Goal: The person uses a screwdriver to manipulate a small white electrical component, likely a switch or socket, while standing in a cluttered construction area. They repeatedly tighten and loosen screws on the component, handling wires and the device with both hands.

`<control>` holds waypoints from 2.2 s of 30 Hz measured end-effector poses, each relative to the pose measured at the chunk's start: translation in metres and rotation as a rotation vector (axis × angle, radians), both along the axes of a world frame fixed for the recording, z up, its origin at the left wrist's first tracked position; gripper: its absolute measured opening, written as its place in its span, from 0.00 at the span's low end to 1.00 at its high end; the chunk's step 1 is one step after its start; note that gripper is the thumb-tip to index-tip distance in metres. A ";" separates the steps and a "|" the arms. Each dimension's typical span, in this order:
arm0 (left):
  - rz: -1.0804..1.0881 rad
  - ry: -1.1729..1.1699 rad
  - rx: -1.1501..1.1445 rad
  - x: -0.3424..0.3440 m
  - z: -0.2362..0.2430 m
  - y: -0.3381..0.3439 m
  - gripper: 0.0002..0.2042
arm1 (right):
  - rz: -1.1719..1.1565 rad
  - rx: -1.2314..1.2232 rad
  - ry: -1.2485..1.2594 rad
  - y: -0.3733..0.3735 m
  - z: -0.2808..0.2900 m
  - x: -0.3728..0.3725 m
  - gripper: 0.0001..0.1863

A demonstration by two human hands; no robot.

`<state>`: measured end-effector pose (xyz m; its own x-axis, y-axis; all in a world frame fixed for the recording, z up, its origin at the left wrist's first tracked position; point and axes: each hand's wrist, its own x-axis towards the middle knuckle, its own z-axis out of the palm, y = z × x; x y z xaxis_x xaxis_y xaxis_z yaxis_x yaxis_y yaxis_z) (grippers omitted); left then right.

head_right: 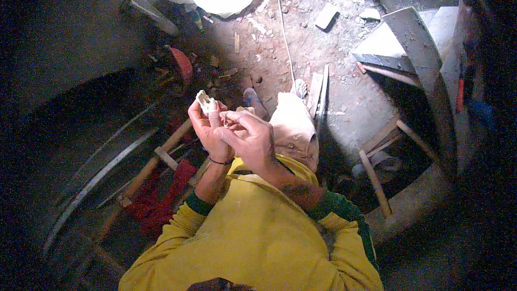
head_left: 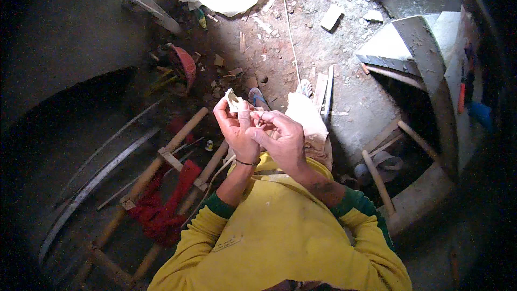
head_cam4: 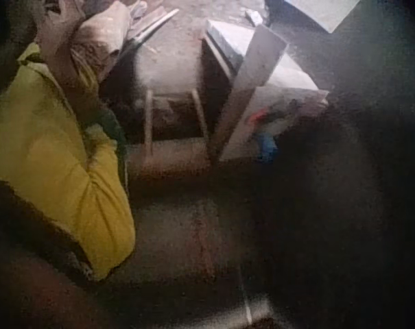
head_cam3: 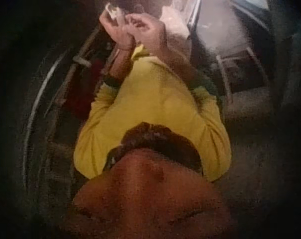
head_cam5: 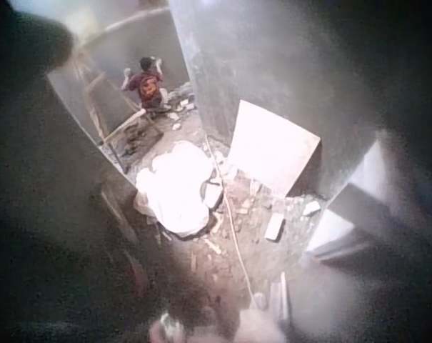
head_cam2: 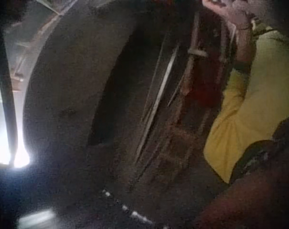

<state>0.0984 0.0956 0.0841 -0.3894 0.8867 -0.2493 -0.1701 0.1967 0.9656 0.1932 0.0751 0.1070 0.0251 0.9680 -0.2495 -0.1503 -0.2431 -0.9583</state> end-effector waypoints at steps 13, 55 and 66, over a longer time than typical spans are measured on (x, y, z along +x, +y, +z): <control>-0.240 -0.681 0.167 -0.132 0.021 -0.001 0.13 | -0.143 -0.037 -0.073 -0.005 0.042 -0.076 0.12; -0.681 -0.595 -0.118 -0.192 0.060 -0.018 0.22 | -0.137 0.156 -0.663 -0.024 0.084 -0.128 0.08; -0.558 -0.753 -0.117 -0.192 0.063 -0.017 0.24 | -0.028 0.237 -0.919 -0.012 0.088 -0.132 0.07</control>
